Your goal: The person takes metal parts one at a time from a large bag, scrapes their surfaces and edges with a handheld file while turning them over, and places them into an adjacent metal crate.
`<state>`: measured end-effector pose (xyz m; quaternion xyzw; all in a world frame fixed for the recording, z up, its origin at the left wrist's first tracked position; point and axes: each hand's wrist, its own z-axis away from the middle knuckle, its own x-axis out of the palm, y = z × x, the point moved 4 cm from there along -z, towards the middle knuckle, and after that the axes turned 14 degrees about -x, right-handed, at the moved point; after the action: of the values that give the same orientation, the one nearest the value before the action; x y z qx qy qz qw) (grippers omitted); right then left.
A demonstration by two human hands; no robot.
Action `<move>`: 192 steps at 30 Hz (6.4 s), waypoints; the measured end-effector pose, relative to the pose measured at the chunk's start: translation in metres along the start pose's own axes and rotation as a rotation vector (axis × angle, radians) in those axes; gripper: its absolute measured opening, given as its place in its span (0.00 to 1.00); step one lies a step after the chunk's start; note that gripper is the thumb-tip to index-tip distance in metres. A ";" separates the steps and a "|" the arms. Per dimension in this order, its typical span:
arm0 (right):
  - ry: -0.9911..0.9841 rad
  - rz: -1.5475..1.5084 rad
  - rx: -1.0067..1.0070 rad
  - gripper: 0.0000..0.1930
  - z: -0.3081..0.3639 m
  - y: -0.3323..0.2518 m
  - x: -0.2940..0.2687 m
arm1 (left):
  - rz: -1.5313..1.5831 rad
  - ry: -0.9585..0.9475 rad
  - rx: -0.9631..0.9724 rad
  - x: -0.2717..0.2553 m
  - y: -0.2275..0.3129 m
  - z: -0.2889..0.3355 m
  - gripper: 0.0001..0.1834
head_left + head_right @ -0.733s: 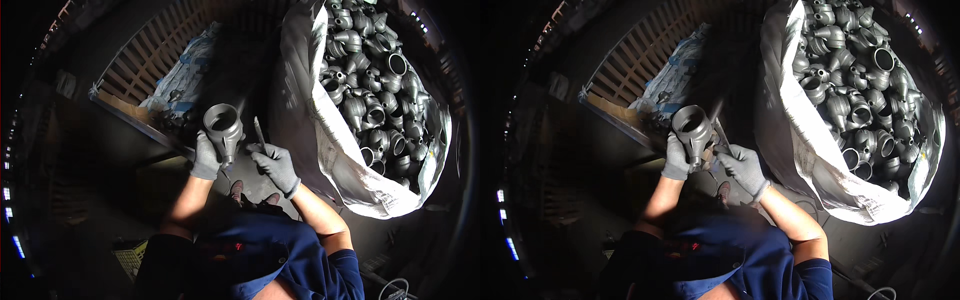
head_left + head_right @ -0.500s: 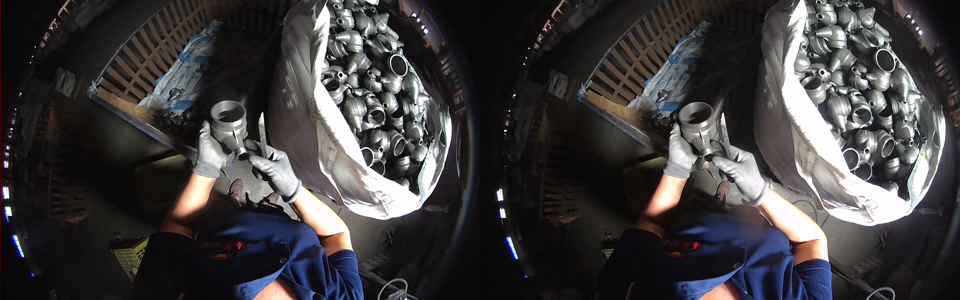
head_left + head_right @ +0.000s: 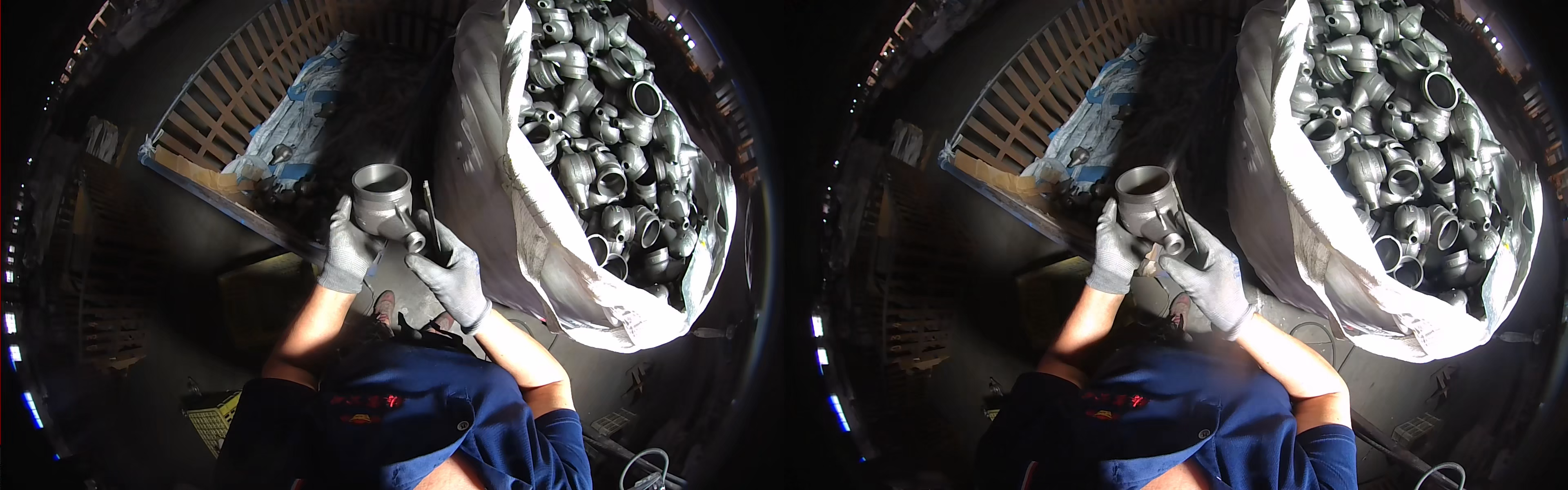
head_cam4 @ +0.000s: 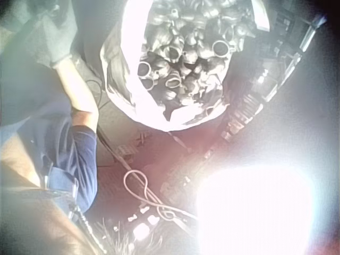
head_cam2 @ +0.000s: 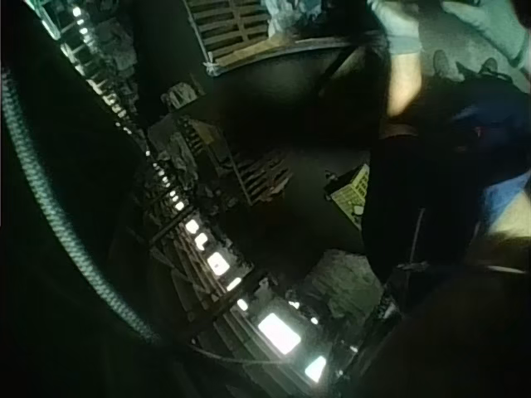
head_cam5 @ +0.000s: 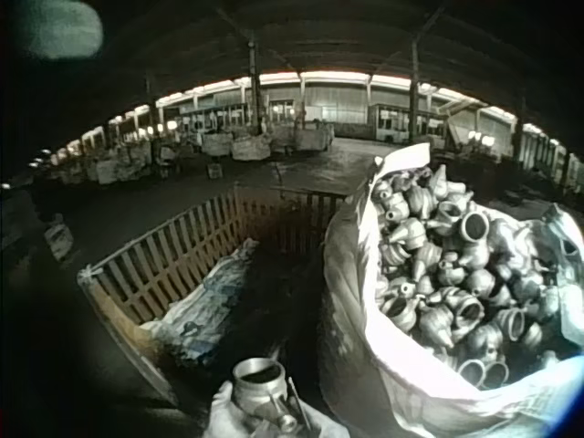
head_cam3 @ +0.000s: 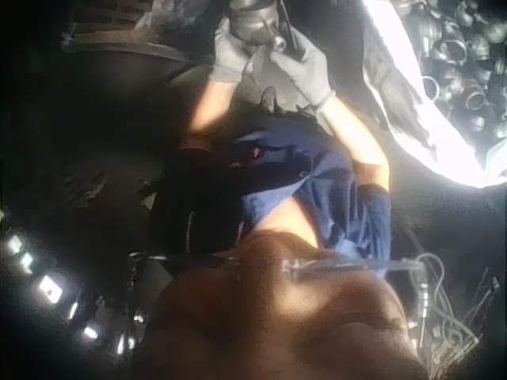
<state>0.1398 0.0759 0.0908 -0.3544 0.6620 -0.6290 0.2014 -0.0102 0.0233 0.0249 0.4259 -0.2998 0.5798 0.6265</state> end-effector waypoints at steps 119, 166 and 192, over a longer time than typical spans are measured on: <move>-0.004 0.172 0.027 0.23 0.027 0.001 -0.058 | -0.921 0.134 0.339 0.001 -0.023 0.042 0.14; 0.107 -0.277 0.155 0.22 -0.011 0.048 -0.026 | -0.518 0.229 0.366 -0.037 0.033 0.048 0.11; 0.136 -0.457 0.175 0.19 -0.017 0.057 -0.028 | -0.778 0.002 0.489 0.005 0.055 0.055 0.08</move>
<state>0.1339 0.1055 0.0328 -0.4331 0.5195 -0.7356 0.0390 -0.0570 -0.0249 0.0649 0.6417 0.0288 0.3555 0.6790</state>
